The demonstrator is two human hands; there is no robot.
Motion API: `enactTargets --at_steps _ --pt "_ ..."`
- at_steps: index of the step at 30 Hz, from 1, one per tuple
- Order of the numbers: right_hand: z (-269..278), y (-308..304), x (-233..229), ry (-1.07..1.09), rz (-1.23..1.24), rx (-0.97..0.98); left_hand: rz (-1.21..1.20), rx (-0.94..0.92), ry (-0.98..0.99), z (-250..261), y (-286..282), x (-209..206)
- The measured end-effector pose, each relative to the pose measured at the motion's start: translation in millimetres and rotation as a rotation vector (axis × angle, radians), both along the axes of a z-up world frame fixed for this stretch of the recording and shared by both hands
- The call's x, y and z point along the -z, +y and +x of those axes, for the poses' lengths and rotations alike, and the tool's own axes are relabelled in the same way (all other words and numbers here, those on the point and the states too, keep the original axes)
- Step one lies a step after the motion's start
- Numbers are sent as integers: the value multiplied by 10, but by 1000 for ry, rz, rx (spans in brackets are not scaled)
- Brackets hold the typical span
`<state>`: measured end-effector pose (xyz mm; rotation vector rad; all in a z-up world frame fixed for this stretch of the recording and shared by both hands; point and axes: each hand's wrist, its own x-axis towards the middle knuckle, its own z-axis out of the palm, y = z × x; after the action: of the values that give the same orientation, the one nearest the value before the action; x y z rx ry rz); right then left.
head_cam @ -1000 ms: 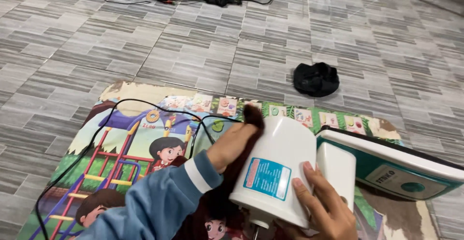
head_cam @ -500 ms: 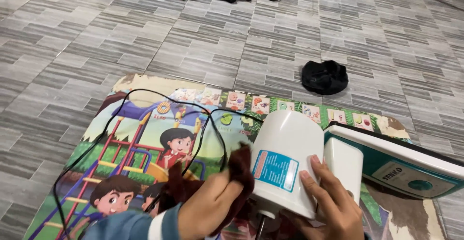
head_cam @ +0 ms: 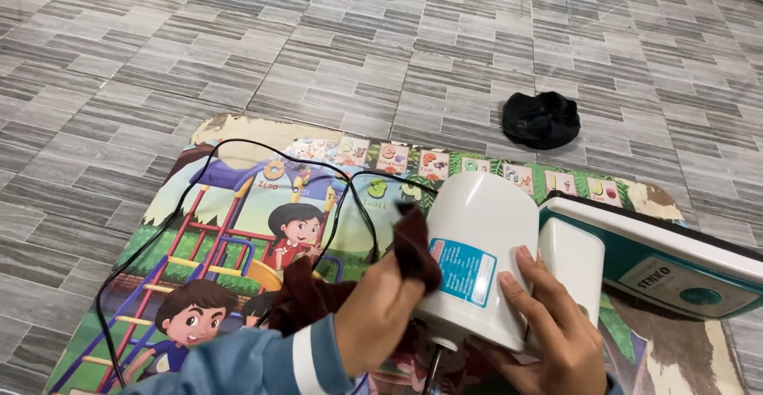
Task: Cleaning the motor housing and base components of a wall fan using a cloth
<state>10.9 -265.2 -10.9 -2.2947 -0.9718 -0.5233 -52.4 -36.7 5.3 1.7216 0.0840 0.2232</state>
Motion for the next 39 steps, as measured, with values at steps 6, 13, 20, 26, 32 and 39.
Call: enactTargets --at_steps 6,13,20,26,32,39 --pt "-2 -64 31 -30 13 -57 682 119 -552 1 -343 -38" --pt "324 -381 -62 -11 -171 -140 1023 176 -787 -70 -331 28" --pt "336 -207 -288 -161 -334 -157 701 457 -742 204 101 -98" --pt "413 -372 72 -320 -443 -203 907 368 -835 169 -225 -136" --pt "380 -363 49 -153 -264 -177 926 286 -882 155 -447 -61" --pt "363 -326 -32 -193 -290 -128 861 319 -839 137 -212 -32"
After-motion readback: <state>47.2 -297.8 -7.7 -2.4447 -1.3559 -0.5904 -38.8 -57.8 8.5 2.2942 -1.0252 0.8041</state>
